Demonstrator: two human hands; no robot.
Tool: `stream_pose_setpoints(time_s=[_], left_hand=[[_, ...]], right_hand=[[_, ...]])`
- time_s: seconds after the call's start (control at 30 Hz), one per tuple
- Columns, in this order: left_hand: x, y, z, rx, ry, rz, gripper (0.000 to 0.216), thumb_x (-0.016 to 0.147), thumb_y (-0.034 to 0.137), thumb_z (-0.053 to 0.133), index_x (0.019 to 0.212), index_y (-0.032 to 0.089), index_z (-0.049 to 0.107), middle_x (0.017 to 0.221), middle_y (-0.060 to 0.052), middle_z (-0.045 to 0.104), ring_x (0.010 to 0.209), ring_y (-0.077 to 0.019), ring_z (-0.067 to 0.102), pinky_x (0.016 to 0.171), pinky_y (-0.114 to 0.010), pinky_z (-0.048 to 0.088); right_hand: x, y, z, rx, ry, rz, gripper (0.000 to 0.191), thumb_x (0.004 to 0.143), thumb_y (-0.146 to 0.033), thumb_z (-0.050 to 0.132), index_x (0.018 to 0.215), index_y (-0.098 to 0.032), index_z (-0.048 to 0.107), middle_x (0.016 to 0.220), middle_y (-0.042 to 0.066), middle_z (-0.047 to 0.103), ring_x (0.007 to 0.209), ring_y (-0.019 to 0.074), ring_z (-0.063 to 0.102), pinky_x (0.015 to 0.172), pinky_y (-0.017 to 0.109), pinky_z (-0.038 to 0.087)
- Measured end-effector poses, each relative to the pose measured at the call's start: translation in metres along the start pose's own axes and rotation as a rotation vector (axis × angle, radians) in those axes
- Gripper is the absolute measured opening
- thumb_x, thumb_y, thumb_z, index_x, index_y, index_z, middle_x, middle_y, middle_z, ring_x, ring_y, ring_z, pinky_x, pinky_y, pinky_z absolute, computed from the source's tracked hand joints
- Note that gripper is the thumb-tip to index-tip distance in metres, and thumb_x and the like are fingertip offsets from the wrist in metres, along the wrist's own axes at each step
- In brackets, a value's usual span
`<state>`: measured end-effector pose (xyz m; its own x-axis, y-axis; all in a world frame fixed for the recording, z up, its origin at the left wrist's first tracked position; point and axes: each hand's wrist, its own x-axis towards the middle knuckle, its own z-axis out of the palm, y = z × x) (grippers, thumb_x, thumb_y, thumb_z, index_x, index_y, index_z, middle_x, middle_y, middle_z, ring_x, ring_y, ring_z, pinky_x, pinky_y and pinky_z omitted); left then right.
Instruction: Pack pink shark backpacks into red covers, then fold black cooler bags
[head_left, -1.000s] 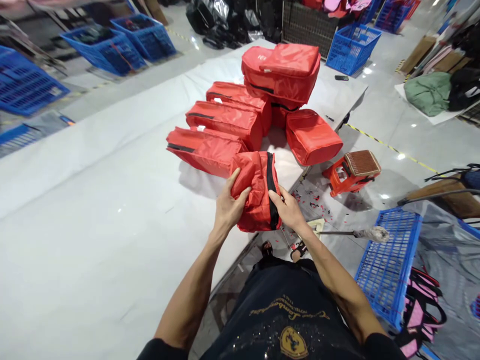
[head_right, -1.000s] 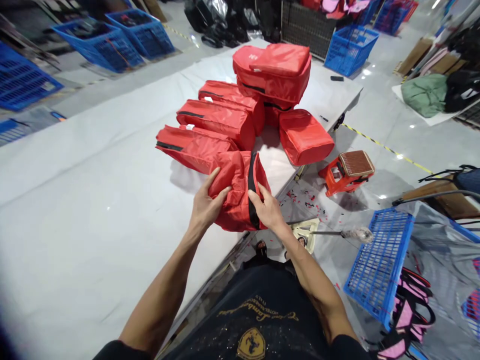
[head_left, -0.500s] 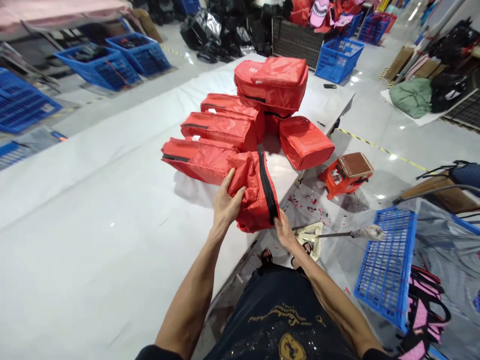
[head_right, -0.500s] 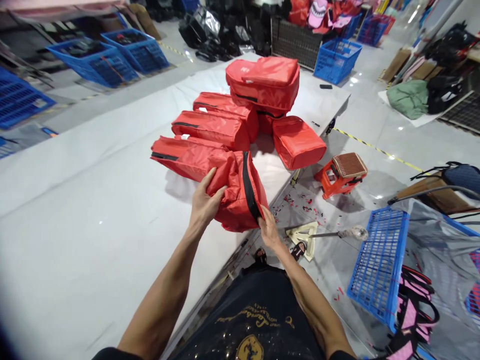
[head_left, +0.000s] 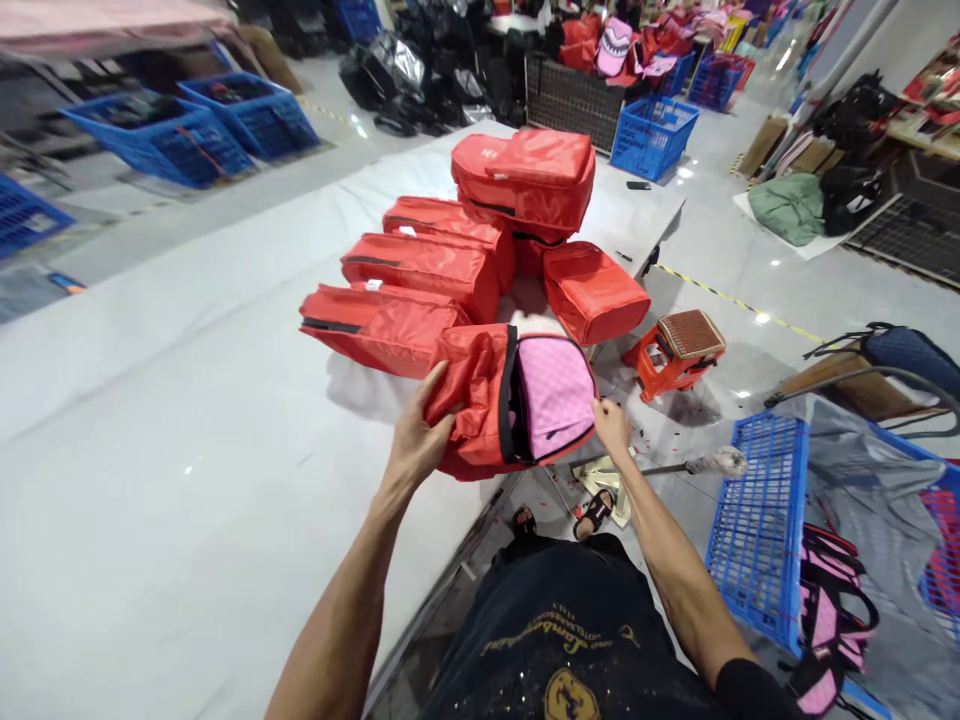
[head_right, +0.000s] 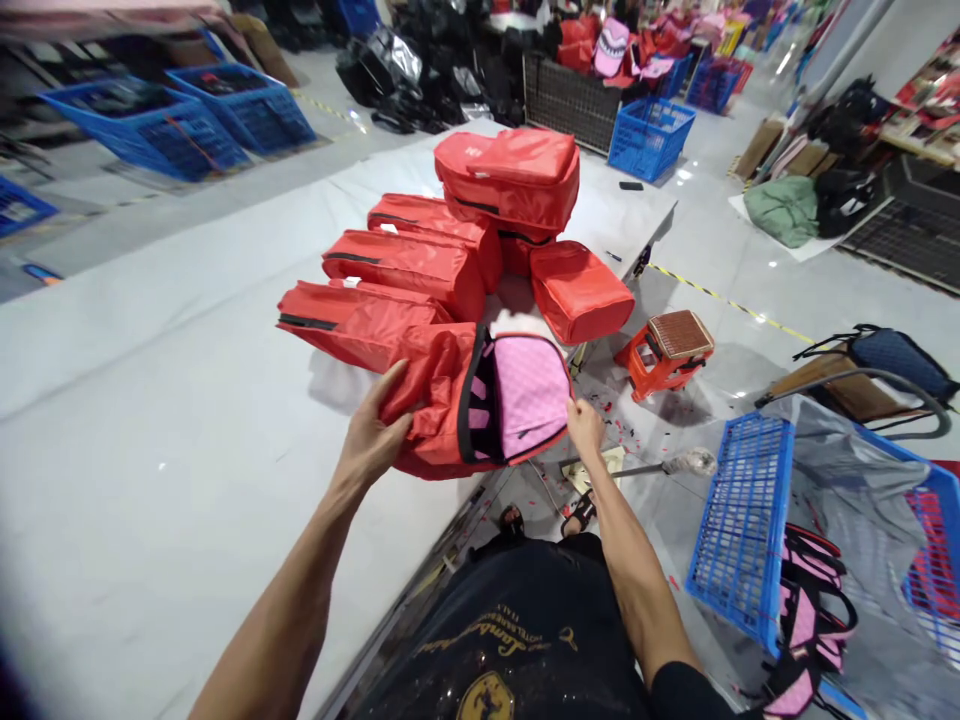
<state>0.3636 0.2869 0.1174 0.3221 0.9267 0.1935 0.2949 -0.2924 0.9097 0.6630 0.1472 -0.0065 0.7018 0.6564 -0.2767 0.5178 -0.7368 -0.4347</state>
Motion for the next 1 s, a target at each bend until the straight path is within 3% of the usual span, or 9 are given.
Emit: stream_pose_setpoints(time_s=[0.17, 0.27, 0.33, 0.4, 0.47, 0.53, 0.63, 0.8, 1.0], left_hand=[[0.001, 0.001, -0.007, 0.001, 0.16, -0.175, 0.092, 0.076, 0.036, 0.089, 0.161, 0.022, 0.059, 0.142, -0.014, 0.077, 0.119, -0.0308, 0.08, 0.106, -0.04, 0.065], [0.0, 0.01, 0.004, -0.009, 0.063, -0.324, 0.066, 0.074, 0.05, 0.088, 0.127, 0.013, 0.08, 0.105, -0.01, 0.085, 0.096, -0.0304, 0.081, 0.082, -0.035, 0.067], [-0.002, 0.02, 0.013, -0.006, -0.075, -0.376, 0.057, 0.074, 0.058, 0.087, 0.107, 0.012, 0.085, 0.088, -0.007, 0.084, 0.083, -0.0296, 0.079, 0.069, -0.033, 0.063], [-0.001, 0.035, 0.023, 0.004, -0.197, -0.349, 0.056, 0.072, 0.06, 0.089, 0.103, 0.014, 0.086, 0.084, -0.006, 0.083, 0.079, -0.0284, 0.078, 0.064, -0.031, 0.061], [0.003, 0.053, 0.035, -0.001, -0.333, -0.287, 0.056, 0.071, 0.06, 0.092, 0.104, 0.015, 0.086, 0.088, -0.005, 0.084, 0.081, -0.0272, 0.077, 0.065, -0.029, 0.06], [0.014, 0.075, 0.051, -0.022, -0.502, -0.253, 0.059, 0.07, 0.061, 0.095, 0.106, 0.016, 0.086, 0.093, -0.004, 0.085, 0.083, -0.0267, 0.078, 0.067, -0.028, 0.06], [0.035, 0.107, 0.085, -0.089, -0.788, -0.254, 0.066, 0.068, 0.065, 0.098, 0.112, 0.017, 0.086, 0.097, -0.005, 0.086, 0.085, -0.0277, 0.078, 0.07, -0.031, 0.063], [0.042, 0.133, 0.168, -0.197, -1.122, -0.144, 0.069, 0.068, 0.069, 0.097, 0.108, 0.015, 0.086, 0.103, -0.009, 0.085, 0.091, -0.0295, 0.079, 0.077, -0.034, 0.065], [-0.039, 0.118, 0.241, -0.168, -1.045, 0.239, 0.091, 0.091, 0.078, 0.076, 0.163, 0.024, 0.06, 0.16, -0.021, 0.065, 0.147, -0.0387, 0.063, 0.125, -0.054, 0.05]], right_hand=[[-0.048, 0.04, 0.064, -0.021, -0.314, 0.043, 0.043, 0.11, -0.037, 0.048, 0.081, -0.019, 0.074, 0.08, 0.003, 0.074, 0.073, 0.017, 0.062, 0.063, 0.024, 0.037], [-0.062, 0.046, 0.062, -0.05, -0.381, 0.041, 0.027, 0.103, -0.031, 0.06, 0.088, -0.019, 0.079, 0.088, 0.006, 0.078, 0.086, 0.0213, 0.071, 0.075, 0.026, 0.048], [-0.062, 0.048, 0.035, -0.067, -0.264, 0.019, 0.028, 0.102, -0.027, 0.06, 0.118, -0.017, 0.08, 0.118, 0.016, 0.08, 0.112, 0.0283, 0.072, 0.094, 0.034, 0.054], [-0.063, 0.046, -0.004, -0.05, 0.031, -0.104, 0.051, 0.106, -0.028, 0.055, 0.154, -0.013, 0.063, 0.154, 0.024, 0.064, 0.141, 0.0338, 0.06, 0.115, 0.046, 0.05], [-0.069, 0.04, -0.049, -0.018, 0.351, -0.333, 0.07, 0.109, -0.032, 0.055, 0.175, -0.016, 0.038, 0.175, 0.022, 0.042, 0.16, 0.0344, 0.042, 0.13, 0.055, 0.041], [-0.077, 0.032, -0.089, -0.019, 0.47, -0.589, 0.078, 0.108, -0.034, 0.061, 0.179, -0.023, 0.032, 0.182, 0.016, 0.033, 0.168, 0.033, 0.031, 0.136, 0.058, 0.034], [-0.086, 0.03, -0.131, -0.047, 0.448, -0.848, 0.061, 0.107, -0.033, 0.064, 0.168, -0.034, 0.054, 0.173, 0.01, 0.049, 0.166, 0.0329, 0.037, 0.138, 0.062, 0.033], [-0.108, 0.083, -0.152, 0.03, 0.589, -0.84, 0.036, 0.116, -0.043, 0.054, 0.136, -0.029, 0.081, 0.133, 0.011, 0.078, 0.138, 0.0297, 0.068, 0.122, 0.052, 0.054], [-0.171, 0.168, -0.144, -0.029, 0.817, -0.443, 0.042, 0.119, -0.042, 0.047, 0.11, -0.019, 0.081, 0.097, 0.01, 0.083, 0.09, 0.0239, 0.078, 0.081, 0.036, 0.058]])
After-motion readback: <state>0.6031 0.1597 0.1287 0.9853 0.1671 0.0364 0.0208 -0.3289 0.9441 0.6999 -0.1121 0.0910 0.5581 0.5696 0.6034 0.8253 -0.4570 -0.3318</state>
